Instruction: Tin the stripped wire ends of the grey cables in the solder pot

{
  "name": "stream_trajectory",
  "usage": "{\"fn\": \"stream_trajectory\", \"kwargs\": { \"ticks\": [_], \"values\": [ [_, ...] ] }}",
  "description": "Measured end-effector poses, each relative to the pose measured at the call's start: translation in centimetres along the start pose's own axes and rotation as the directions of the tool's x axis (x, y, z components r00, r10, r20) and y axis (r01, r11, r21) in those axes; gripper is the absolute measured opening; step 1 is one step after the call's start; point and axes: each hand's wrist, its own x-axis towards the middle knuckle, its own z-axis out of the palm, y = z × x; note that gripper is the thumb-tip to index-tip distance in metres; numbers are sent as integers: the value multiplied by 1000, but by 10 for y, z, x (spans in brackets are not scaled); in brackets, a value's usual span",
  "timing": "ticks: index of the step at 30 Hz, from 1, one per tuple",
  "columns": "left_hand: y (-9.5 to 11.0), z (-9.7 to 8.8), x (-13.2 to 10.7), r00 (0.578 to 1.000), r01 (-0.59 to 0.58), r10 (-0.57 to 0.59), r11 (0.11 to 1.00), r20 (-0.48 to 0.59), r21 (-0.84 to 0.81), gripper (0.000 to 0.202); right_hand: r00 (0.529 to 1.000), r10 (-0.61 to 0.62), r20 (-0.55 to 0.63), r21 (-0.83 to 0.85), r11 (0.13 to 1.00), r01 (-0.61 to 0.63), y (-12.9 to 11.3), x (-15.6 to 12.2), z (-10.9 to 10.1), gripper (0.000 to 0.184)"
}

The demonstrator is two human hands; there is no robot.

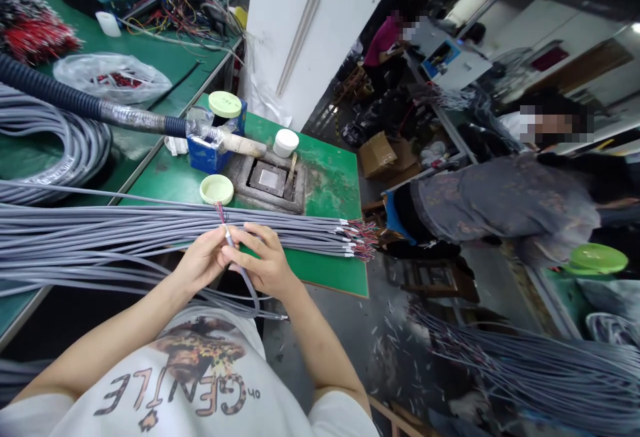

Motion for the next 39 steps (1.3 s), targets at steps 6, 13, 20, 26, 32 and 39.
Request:
{"fn": "stream_trajectory", "kwargs": {
  "ticks": [6,13,20,26,32,39],
  "values": [
    [27,-2,-12,987,-156,141,816,70,556,39,948,144,-282,135,985,-110,20,34,-6,27],
    [60,-30,-7,831,-297,422,-214,362,931,31,908,336,-249,121,941,-315,51,87,1,23],
    [59,-44,0,866,-228,334,-400,373,887,33,921,376,-106,94,926,-367,67,117,22,24],
    [62,-42,0,882,-234,299,-393,364,889,34,917,398,-12,55,916,-397,77,131,36,25],
    [63,-44,0,883,-249,297,-359,363,899,35,910,412,39,39,910,-414,83,137,51,26],
    [64,-42,-1,886,-254,298,-328,355,910,33,900,427,92,-31,904,-426,87,142,64,26]
  ]
}}
